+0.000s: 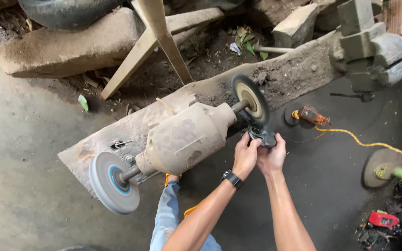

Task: Cleaning and polishing motorcycle engine components on a bench grinder.

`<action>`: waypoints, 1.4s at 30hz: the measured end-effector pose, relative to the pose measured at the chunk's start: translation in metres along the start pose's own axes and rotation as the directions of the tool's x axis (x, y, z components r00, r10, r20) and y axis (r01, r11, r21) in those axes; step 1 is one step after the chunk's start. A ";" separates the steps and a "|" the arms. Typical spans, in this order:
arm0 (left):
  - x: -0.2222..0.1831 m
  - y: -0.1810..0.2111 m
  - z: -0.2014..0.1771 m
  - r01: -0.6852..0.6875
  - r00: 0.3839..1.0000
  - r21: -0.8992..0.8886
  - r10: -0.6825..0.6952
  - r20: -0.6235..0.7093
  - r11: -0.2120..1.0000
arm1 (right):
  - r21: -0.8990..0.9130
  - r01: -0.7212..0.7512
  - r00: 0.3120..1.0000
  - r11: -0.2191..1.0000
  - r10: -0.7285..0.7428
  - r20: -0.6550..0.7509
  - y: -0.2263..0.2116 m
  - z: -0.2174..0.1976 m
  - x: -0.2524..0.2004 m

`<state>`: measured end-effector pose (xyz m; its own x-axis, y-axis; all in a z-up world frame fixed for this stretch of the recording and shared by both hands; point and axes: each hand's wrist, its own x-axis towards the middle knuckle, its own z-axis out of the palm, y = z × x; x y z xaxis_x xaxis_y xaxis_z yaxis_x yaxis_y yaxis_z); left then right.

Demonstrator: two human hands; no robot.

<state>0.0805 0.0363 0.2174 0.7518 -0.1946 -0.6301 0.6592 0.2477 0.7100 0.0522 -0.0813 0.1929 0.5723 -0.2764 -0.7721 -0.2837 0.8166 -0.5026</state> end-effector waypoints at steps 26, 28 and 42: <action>0.037 -0.096 0.008 0.159 0.964 -0.505 -0.021 0.266 0.848 | -0.331 0.219 0.975 0.918 -0.198 0.099 -0.014 -0.024 0.018; 0.059 -0.097 0.009 0.140 0.967 -0.490 -0.012 0.256 0.860 | -0.278 0.205 0.978 0.939 -0.187 0.088 -0.010 -0.028 0.040; 0.004 -0.072 -0.011 -0.013 0.985 -0.185 0.045 0.167 0.983 | -0.110 0.147 0.989 0.983 -0.144 0.039 0.010 -0.017 0.000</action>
<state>0.0354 0.0280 0.1606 0.7729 -0.3390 -0.5364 0.6345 0.4214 0.6480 0.0364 -0.0817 0.1819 0.6365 -0.3711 -0.6761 -0.2793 0.7062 -0.6506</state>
